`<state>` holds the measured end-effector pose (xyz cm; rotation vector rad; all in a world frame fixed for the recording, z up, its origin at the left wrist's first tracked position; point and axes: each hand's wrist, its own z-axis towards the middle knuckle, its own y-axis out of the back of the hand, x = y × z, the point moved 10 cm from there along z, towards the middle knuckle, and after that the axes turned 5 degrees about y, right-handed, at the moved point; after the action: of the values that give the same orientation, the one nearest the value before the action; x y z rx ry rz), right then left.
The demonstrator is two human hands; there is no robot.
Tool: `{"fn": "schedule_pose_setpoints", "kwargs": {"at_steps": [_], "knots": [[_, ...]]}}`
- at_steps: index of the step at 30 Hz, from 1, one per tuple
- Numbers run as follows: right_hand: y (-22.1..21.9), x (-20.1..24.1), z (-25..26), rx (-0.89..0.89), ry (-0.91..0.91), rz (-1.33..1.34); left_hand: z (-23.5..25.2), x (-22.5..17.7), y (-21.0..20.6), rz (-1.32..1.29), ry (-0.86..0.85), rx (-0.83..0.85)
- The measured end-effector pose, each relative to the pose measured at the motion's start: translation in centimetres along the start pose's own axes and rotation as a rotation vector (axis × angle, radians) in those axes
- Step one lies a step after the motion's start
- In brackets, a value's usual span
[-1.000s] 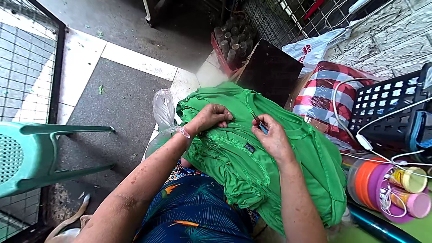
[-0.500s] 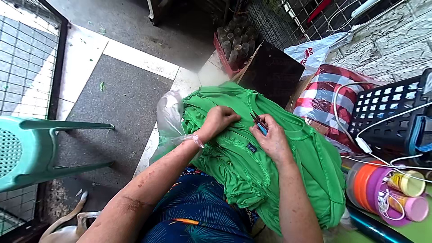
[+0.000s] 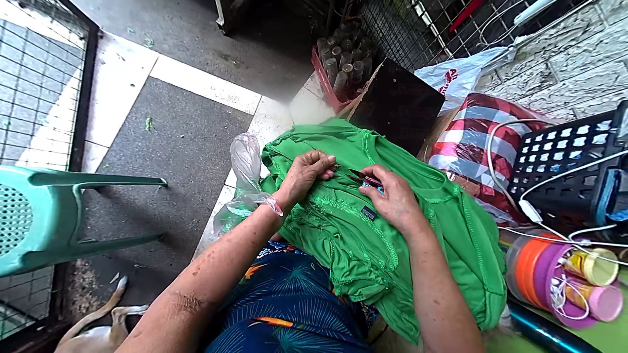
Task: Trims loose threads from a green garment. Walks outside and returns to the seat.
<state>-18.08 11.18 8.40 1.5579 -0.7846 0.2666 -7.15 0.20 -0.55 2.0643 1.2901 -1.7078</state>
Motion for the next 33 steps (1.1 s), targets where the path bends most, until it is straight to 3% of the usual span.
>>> {"fn": "schedule_pose_setpoints", "kwargs": {"at_steps": [11, 19, 25, 33], "knots": [[-1.3, 2.0, 0.9, 0.061, 0.015, -0.260, 0.0, 0.6, 0.5, -0.039, 0.044, -0.057], [-1.8, 2.1, 1.1, 0.026, 0.072, -0.301, 0.1, 0.7, 0.5, -0.031, 0.070, -0.056], [-1.4, 1.2, 1.1, 0.075, -0.056, -0.208, 0.1, 0.8, 0.5, -0.055, 0.068, -0.055], [-2.5, 1.7, 1.7, 0.131, -0.023, -0.307, 0.1, 0.7, 0.3, -0.051, 0.034, -0.022]]}}
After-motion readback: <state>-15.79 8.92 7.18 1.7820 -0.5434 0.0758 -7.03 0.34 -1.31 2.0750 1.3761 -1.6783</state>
